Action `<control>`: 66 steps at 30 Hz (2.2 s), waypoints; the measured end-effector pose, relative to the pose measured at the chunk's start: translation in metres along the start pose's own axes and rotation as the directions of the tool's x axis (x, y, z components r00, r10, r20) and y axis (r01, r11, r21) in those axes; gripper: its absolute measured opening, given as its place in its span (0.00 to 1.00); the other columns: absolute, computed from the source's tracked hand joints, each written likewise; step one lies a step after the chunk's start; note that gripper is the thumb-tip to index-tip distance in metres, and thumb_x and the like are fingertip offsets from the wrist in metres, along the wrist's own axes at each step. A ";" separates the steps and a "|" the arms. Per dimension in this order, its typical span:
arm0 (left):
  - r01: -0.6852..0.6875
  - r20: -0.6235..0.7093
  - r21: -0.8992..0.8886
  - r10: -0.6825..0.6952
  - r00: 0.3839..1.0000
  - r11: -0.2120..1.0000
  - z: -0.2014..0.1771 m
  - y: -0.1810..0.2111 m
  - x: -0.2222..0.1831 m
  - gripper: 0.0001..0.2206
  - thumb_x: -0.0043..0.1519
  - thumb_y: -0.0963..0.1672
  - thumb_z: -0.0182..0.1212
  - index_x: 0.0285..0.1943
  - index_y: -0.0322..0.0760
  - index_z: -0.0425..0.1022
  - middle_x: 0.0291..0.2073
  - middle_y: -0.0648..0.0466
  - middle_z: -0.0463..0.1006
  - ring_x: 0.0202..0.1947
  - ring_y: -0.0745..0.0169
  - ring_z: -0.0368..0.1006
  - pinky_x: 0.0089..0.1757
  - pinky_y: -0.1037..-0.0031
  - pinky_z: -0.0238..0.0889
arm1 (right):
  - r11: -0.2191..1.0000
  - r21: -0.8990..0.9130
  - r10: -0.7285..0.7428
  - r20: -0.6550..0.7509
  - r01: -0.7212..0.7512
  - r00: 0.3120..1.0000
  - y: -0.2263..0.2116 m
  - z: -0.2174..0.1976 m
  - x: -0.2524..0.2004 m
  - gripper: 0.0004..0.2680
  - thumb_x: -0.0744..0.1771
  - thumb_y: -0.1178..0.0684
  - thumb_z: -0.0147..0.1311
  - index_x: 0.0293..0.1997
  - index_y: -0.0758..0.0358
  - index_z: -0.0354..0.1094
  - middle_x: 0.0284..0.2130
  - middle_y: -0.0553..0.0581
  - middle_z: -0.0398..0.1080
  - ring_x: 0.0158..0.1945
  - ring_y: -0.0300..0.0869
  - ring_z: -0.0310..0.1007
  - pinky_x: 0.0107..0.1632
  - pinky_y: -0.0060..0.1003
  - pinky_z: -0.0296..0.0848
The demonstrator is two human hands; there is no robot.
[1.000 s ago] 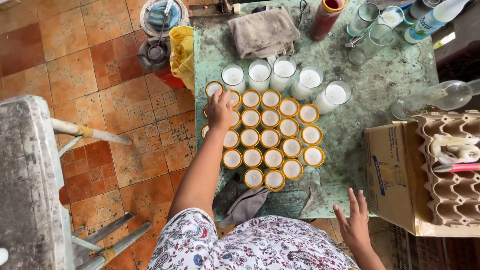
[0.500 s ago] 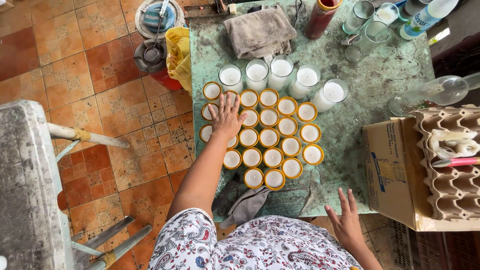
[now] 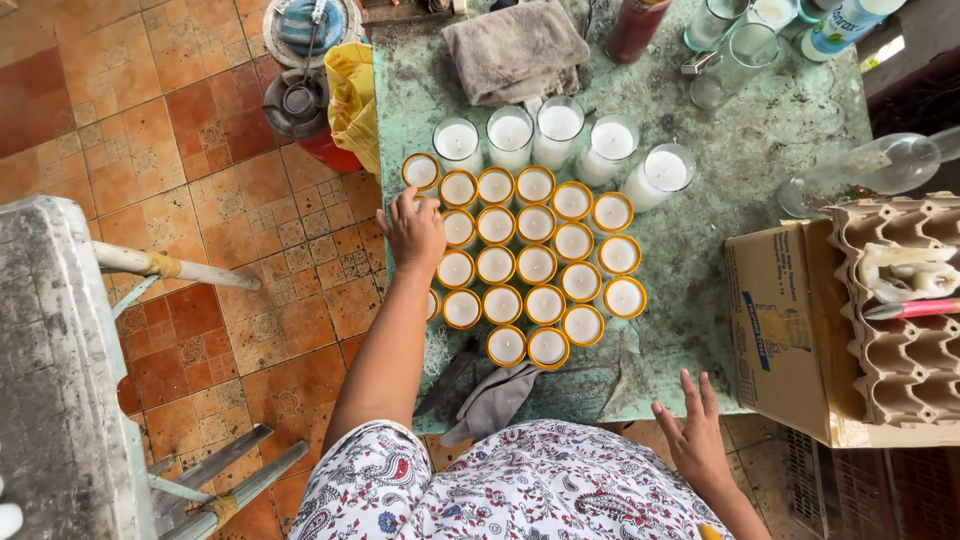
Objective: The person organizes glass candle jars on a table, wipes them with a cloth, picks up wax scraps, and stirs a large melting vat with a wooden stick before returning to organize more jars.
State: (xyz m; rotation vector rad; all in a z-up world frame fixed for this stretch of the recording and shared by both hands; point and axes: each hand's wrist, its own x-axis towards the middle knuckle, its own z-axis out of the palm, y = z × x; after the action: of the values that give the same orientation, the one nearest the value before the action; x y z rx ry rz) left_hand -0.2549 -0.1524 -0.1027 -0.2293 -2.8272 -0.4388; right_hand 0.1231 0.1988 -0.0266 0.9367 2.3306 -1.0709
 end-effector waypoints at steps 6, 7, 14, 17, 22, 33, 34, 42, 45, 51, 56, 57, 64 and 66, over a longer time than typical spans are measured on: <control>0.029 -0.007 -0.022 -0.029 1.000 0.999 0.013 0.005 -0.008 0.03 0.59 0.44 0.64 0.39 0.54 0.79 0.62 0.51 0.69 0.63 0.44 0.60 0.59 0.36 0.48 | 0.999 -0.018 -0.039 0.006 0.039 0.999 0.004 0.006 0.007 0.31 0.65 0.35 0.47 0.78 0.44 0.39 0.79 0.54 0.28 0.80 0.51 0.33 0.70 0.60 0.52; 0.030 -0.007 -0.023 -0.031 1.000 0.999 0.016 0.006 -0.004 0.03 0.59 0.44 0.64 0.39 0.54 0.79 0.62 0.51 0.69 0.63 0.44 0.60 0.59 0.36 0.48 | 0.999 -0.019 -0.038 0.005 0.038 0.999 0.002 0.006 0.006 0.31 0.65 0.35 0.47 0.78 0.44 0.39 0.79 0.54 0.28 0.80 0.51 0.33 0.70 0.60 0.52; 0.241 -0.056 -0.052 -0.244 0.968 0.969 0.037 0.005 0.030 0.08 0.56 0.50 0.72 0.41 0.56 0.81 0.48 0.58 0.70 0.49 0.49 0.65 0.48 0.49 0.58 | 0.999 -0.023 -0.031 -0.001 0.031 1.000 0.009 0.008 0.004 0.31 0.64 0.35 0.47 0.78 0.43 0.40 0.79 0.54 0.28 0.80 0.50 0.31 0.69 0.60 0.53; 0.255 -0.056 -0.069 -0.259 0.964 0.964 0.045 0.004 0.047 0.08 0.53 0.50 0.73 0.40 0.55 0.82 0.46 0.59 0.69 0.49 0.49 0.65 0.46 0.50 0.58 | 1.000 -0.008 -0.003 -0.004 0.003 1.000 0.011 0.008 0.003 0.31 0.64 0.35 0.48 0.77 0.42 0.41 0.79 0.53 0.28 0.80 0.50 0.32 0.69 0.60 0.54; 0.217 0.031 -0.016 -0.217 0.976 0.976 0.059 0.000 0.066 0.11 0.52 0.51 0.75 0.42 0.56 0.83 0.48 0.58 0.67 0.52 0.49 0.61 0.49 0.51 0.56 | 0.998 -0.007 0.061 -0.011 -0.061 0.998 0.005 0.004 -0.001 0.32 0.63 0.35 0.48 0.77 0.41 0.41 0.79 0.51 0.28 0.80 0.49 0.33 0.68 0.64 0.57; 0.135 -0.019 0.045 -0.134 0.991 0.990 0.075 -0.006 0.076 0.08 0.49 0.43 0.73 0.30 0.59 0.81 0.47 0.59 0.68 0.50 0.49 0.62 0.45 0.55 0.60 | 0.989 -0.057 0.136 0.032 -0.134 0.990 0.003 0.004 0.006 0.33 0.63 0.35 0.51 0.77 0.37 0.40 0.80 0.48 0.29 0.81 0.45 0.33 0.66 0.60 0.62; 0.133 -0.018 0.044 -0.132 0.991 0.990 0.079 -0.007 0.078 0.08 0.49 0.43 0.73 0.30 0.59 0.81 0.47 0.59 0.68 0.50 0.49 0.62 0.45 0.55 0.60 | 0.989 -0.056 0.138 0.032 -0.136 0.990 0.003 0.005 0.008 0.33 0.63 0.35 0.51 0.77 0.37 0.40 0.80 0.48 0.29 0.81 0.45 0.33 0.66 0.60 0.62; 0.076 -0.232 0.053 -0.062 0.971 0.996 0.089 -0.009 0.075 0.10 0.39 0.42 0.72 0.22 0.57 0.78 0.41 0.65 0.71 0.45 0.53 0.63 0.46 0.56 0.55 | 0.989 -0.048 0.138 0.039 -0.137 0.990 0.003 0.004 0.011 0.32 0.63 0.36 0.51 0.77 0.38 0.40 0.80 0.49 0.30 0.81 0.46 0.33 0.67 0.61 0.60; 0.073 -0.223 0.054 -0.059 0.973 0.996 0.087 -0.007 0.076 0.10 0.38 0.42 0.74 0.21 0.57 0.77 0.39 0.64 0.69 0.45 0.53 0.62 0.46 0.55 0.55 | 0.992 -0.045 0.117 0.036 -0.116 0.992 0.008 0.006 0.013 0.32 0.63 0.36 0.51 0.77 0.39 0.41 0.79 0.50 0.29 0.81 0.47 0.32 0.68 0.60 0.59; 0.033 -0.280 0.077 -0.010 0.960 0.997 0.089 -0.009 0.076 0.12 0.38 0.42 0.75 0.22 0.58 0.76 0.38 0.65 0.69 0.43 0.55 0.62 0.45 0.58 0.54 | 0.989 -0.052 0.140 0.053 -0.137 0.989 -0.001 0.004 0.011 0.32 0.64 0.36 0.51 0.78 0.39 0.40 0.80 0.49 0.29 0.80 0.47 0.34 0.67 0.59 0.61; 0.015 -0.334 0.087 0.015 0.942 0.996 0.094 -0.009 0.080 0.11 0.38 0.42 0.74 0.22 0.58 0.78 0.37 0.66 0.69 0.42 0.55 0.62 0.44 0.59 0.54 | 0.991 -0.056 0.124 0.045 -0.121 0.991 0.004 0.006 0.015 0.32 0.64 0.36 0.51 0.78 0.39 0.40 0.79 0.50 0.29 0.81 0.47 0.32 0.69 0.60 0.57; 0.016 -0.355 0.088 0.016 0.935 0.996 0.095 -0.009 0.079 0.11 0.38 0.41 0.73 0.22 0.58 0.78 0.36 0.66 0.69 0.42 0.55 0.62 0.44 0.59 0.54 | 0.990 -0.053 0.130 0.048 -0.127 0.990 0.004 0.006 0.014 0.32 0.64 0.36 0.51 0.77 0.38 0.40 0.79 0.50 0.29 0.81 0.47 0.32 0.68 0.60 0.58; -0.005 -0.343 0.108 0.042 0.938 0.994 0.090 -0.010 0.080 0.14 0.36 0.42 0.78 0.23 0.59 0.77 0.36 0.64 0.67 0.41 0.56 0.62 0.45 0.59 0.54 | 0.990 -0.046 0.133 0.065 -0.130 0.989 -0.003 0.005 0.012 0.32 0.64 0.36 0.51 0.78 0.39 0.39 0.80 0.49 0.28 0.80 0.48 0.32 0.71 0.58 0.54; 0.020 -0.219 0.118 0.006 0.976 0.993 0.089 -0.014 0.081 0.12 0.40 0.45 0.77 0.30 0.61 0.83 0.38 0.64 0.69 0.43 0.55 0.62 0.45 0.59 0.53 | 0.984 -0.079 0.165 0.070 -0.159 0.984 -0.004 0.005 0.012 0.33 0.64 0.36 0.51 0.78 0.38 0.38 0.80 0.48 0.28 0.80 0.47 0.36 0.69 0.58 0.58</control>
State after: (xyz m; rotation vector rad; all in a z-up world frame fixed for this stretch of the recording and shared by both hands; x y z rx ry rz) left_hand -0.3558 -0.1278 -0.1646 -0.1377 -2.6270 -0.2760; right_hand 0.1125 0.1979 -0.0351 1.0201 2.1750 -0.9331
